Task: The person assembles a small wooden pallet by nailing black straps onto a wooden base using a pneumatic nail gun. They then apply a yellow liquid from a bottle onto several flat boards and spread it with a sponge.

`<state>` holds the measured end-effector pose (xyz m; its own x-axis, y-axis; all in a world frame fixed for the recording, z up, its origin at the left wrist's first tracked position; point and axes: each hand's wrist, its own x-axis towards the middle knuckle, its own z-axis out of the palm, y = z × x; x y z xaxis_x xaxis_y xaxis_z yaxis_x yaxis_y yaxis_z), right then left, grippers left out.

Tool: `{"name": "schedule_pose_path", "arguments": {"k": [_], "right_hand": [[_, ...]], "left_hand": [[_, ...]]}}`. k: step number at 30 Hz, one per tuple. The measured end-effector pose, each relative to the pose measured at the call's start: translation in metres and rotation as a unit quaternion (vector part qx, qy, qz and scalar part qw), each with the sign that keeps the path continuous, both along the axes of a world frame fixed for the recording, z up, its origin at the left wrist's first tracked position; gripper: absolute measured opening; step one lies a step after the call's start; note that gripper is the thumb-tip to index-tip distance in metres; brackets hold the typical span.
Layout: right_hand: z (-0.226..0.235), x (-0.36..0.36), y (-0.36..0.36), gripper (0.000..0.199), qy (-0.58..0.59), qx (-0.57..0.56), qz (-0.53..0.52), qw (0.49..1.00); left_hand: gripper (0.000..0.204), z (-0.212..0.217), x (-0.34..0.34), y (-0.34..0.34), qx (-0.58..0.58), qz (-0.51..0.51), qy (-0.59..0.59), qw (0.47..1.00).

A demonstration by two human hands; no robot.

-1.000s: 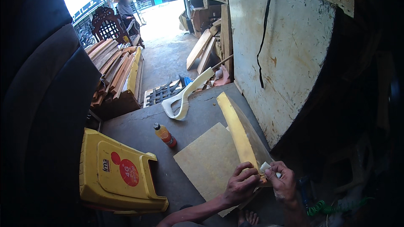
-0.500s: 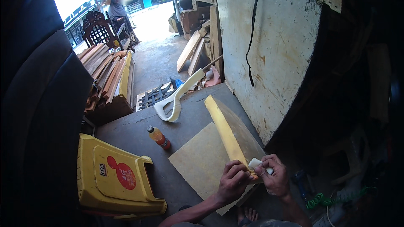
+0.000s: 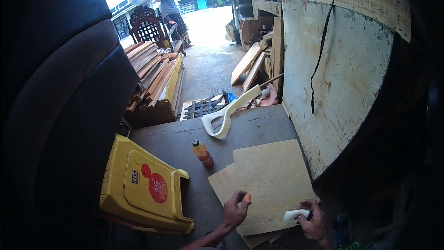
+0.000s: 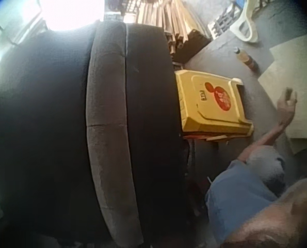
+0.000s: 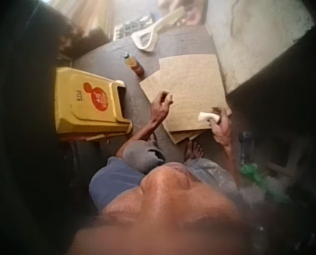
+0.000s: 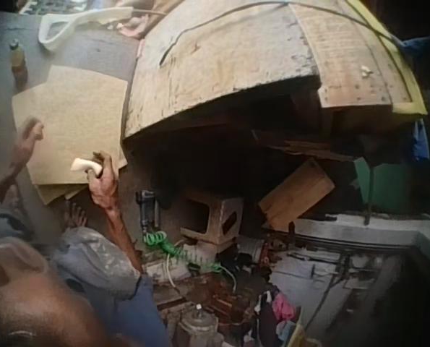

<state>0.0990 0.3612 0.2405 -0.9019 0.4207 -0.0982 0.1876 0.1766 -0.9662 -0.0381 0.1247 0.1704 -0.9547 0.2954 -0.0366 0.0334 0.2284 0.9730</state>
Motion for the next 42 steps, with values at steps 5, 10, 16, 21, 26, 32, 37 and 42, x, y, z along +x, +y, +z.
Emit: {"name": "schedule_pose_path", "arguments": {"k": [5,10,16,21,26,32,37,42], "right_hand": [[0.009,-0.008,0.010,0.033,-0.005,0.211,0.162,0.964],[0.007,-0.005,0.002,0.032,-0.012,0.164,0.079,0.983],[0.010,-0.007,-0.008,0.022,-0.011,0.186,0.074,0.980],[-0.015,-0.012,-0.017,0.016,0.070,0.335,0.039,0.939],[-0.029,-0.024,-0.030,0.026,0.137,0.344,0.068,0.926],[-0.036,-0.026,-0.030,0.030,0.099,0.328,0.085,0.936],[-0.040,-0.021,-0.024,0.022,0.045,0.274,0.059,0.959],[-0.060,-0.010,0.025,0.021,-0.051,0.256,-0.067,0.963]], "left_hand": [[0.042,0.011,0.010,0.044,0.105,-0.319,-0.081,0.939],[0.034,0.007,0.024,0.060,0.100,-0.331,-0.172,0.922],[0.028,0.002,0.032,0.055,0.071,-0.329,-0.272,0.902],[0.028,-0.002,0.036,0.068,0.143,-0.221,-0.307,0.915],[0.029,-0.002,0.030,0.065,0.270,-0.092,-0.429,0.857],[0.054,-0.001,0.024,0.056,0.268,-0.132,-0.443,0.845],[0.056,-0.011,0.006,0.031,0.262,-0.200,-0.437,0.837],[0.049,-0.079,-0.095,-0.034,0.117,0.240,-0.026,0.963]]}}
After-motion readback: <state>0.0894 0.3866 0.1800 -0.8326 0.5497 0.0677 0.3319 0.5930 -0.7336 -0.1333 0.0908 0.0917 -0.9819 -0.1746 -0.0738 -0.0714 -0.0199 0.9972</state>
